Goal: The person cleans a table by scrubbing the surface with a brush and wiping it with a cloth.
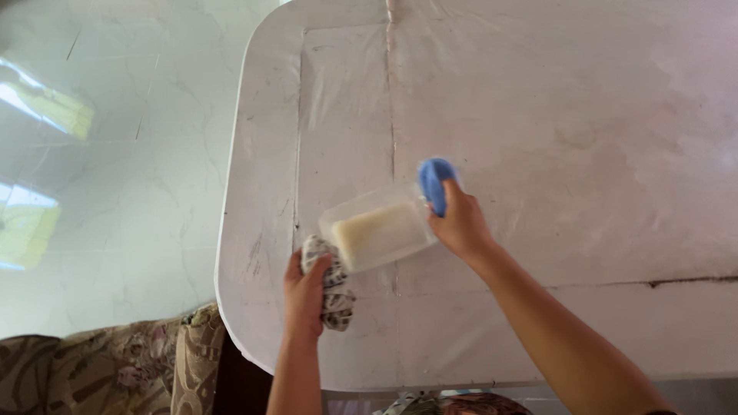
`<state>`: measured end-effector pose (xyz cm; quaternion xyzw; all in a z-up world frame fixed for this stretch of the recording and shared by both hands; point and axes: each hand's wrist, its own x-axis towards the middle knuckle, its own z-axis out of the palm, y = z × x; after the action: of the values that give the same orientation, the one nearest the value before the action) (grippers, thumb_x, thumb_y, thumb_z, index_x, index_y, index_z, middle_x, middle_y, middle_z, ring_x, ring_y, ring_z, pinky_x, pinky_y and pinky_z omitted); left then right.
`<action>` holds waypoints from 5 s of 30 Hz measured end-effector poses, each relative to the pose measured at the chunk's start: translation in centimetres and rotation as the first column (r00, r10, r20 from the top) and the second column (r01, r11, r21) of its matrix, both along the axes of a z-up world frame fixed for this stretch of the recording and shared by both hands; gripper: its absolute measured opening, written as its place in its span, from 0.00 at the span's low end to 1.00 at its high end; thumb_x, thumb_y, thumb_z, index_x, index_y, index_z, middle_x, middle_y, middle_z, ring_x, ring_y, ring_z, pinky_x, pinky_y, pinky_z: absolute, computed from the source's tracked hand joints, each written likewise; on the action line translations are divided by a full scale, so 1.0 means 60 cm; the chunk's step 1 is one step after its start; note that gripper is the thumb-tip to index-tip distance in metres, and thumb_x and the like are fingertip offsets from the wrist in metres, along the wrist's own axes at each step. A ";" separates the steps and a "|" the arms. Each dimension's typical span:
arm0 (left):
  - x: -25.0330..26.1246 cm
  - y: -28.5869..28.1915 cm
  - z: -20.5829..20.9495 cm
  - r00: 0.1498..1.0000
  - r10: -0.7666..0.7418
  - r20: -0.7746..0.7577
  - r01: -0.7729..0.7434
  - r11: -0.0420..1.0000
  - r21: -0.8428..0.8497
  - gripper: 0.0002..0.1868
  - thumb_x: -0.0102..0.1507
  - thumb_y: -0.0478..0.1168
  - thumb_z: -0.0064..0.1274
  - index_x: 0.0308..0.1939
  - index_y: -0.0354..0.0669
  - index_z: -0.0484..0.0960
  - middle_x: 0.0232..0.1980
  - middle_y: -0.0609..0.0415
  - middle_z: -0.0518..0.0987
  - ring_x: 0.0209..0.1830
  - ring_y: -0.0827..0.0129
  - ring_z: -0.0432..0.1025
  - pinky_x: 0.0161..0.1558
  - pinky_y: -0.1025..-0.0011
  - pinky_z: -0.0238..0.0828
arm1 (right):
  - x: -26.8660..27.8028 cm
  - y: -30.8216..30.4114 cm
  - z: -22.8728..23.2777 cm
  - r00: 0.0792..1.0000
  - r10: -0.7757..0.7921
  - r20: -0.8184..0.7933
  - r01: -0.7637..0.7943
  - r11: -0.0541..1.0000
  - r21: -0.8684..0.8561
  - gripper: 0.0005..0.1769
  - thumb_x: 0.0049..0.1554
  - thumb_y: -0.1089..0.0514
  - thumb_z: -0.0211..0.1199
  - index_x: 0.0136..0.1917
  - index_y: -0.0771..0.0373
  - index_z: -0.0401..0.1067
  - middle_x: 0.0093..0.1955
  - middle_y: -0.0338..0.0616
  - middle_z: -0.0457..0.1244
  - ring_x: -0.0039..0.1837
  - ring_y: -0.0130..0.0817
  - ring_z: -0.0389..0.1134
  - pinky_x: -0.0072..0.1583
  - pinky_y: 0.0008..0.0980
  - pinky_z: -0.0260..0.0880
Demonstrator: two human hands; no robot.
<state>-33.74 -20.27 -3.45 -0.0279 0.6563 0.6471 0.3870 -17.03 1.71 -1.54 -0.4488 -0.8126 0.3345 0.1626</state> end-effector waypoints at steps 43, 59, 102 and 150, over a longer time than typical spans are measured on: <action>0.036 -0.086 -0.031 0.923 0.247 0.295 -0.343 0.877 0.338 0.25 0.62 0.36 0.53 0.63 0.34 0.70 0.45 0.47 0.80 0.38 0.62 0.75 0.37 0.62 0.74 | -0.265 -0.091 0.054 0.712 0.643 0.283 -0.667 0.745 -0.015 0.21 0.45 0.50 0.76 0.46 0.59 0.73 0.48 0.42 0.71 0.54 0.42 0.71 0.55 0.42 0.69; 0.128 -0.004 -0.066 0.913 -0.157 0.377 -0.042 0.882 0.469 0.23 0.65 0.46 0.51 0.61 0.39 0.72 0.44 0.46 0.81 0.36 0.59 0.77 0.32 0.62 0.75 | -0.016 -0.035 0.068 0.992 0.093 0.084 -0.093 0.996 -0.008 0.28 0.48 0.39 0.73 0.47 0.65 0.74 0.39 0.54 0.70 0.41 0.45 0.74 0.45 0.43 0.73; 0.115 0.125 -0.098 0.986 0.140 0.085 -0.164 0.797 0.581 0.27 0.68 0.34 0.47 0.71 0.40 0.65 0.56 0.52 0.78 0.52 0.69 0.75 0.52 0.67 0.75 | 0.025 0.066 -0.116 0.822 0.251 0.512 -0.292 0.956 0.000 0.28 0.53 0.35 0.67 0.53 0.60 0.72 0.50 0.54 0.70 0.54 0.51 0.72 0.56 0.50 0.71; 0.087 0.051 -0.109 0.994 0.060 0.089 -0.097 0.853 0.513 0.27 0.66 0.33 0.46 0.70 0.34 0.66 0.68 0.43 0.74 0.60 0.62 0.74 0.58 0.63 0.74 | -0.063 -0.057 -0.143 0.896 0.058 0.440 -0.028 0.997 -0.074 0.37 0.55 0.37 0.65 0.67 0.62 0.62 0.51 0.53 0.70 0.51 0.47 0.73 0.57 0.49 0.68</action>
<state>-28.53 -17.21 -10.01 0.0276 0.4428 0.8134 0.3762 -20.84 -1.74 -10.11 -0.5000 -0.8266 0.2539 -0.0482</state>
